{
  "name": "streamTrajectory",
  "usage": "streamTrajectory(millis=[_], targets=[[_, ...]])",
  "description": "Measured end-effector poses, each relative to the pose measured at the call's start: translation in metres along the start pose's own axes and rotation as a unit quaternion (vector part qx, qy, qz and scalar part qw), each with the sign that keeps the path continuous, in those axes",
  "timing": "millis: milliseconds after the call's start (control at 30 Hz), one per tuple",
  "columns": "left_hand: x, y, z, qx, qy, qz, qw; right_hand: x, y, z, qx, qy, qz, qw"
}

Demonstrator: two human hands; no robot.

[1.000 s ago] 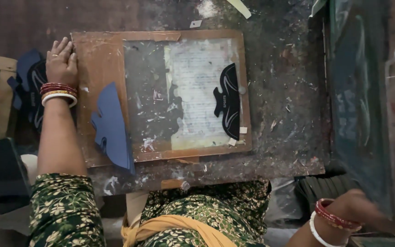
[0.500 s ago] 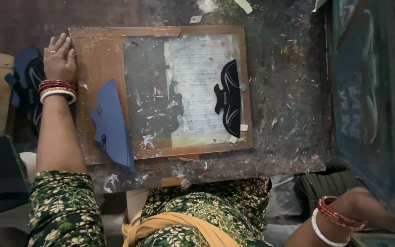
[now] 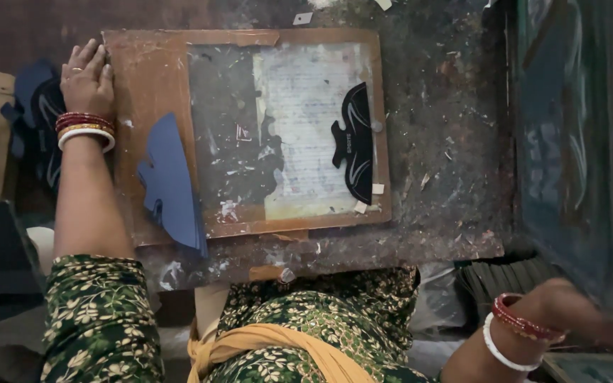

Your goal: The person places blue shoe-shaped cutouts onto a wooden frame with a screen. They use a squeegee to spread white paste over the cutouts, then lift the frame to reveal the printed items. This process is repeated multiple times.

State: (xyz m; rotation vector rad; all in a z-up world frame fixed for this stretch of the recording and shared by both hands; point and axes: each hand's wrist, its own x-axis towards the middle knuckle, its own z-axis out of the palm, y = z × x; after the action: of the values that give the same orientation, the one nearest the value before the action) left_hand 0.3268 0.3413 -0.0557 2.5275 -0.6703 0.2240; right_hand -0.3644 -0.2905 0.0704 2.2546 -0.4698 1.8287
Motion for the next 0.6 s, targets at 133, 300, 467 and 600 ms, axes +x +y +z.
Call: streamTrajectory(millis=[133, 300, 467, 600], targets=[[0.002, -0.007, 0.006, 0.023, -0.007, -0.007, 1.0, -0.03, 0.035, -0.009, -0.017, 0.016, 0.014, 1.0], [0.014, 0.052, 0.007, 0.088, -0.01, -0.028, 0.996, -0.032, 0.04, -0.017, -0.163, -0.003, -0.027, 0.986], [0.049, 0.171, 0.08, 0.072, -0.052, 0.133, 0.987, -0.006, 0.012, -0.004, -0.063, -0.02, 0.006, 0.998], [0.061, 0.226, 0.095, 0.067, -0.068, 0.11, 0.989, 0.025, -0.018, -0.001, -0.042, 0.011, 0.034, 0.998]])
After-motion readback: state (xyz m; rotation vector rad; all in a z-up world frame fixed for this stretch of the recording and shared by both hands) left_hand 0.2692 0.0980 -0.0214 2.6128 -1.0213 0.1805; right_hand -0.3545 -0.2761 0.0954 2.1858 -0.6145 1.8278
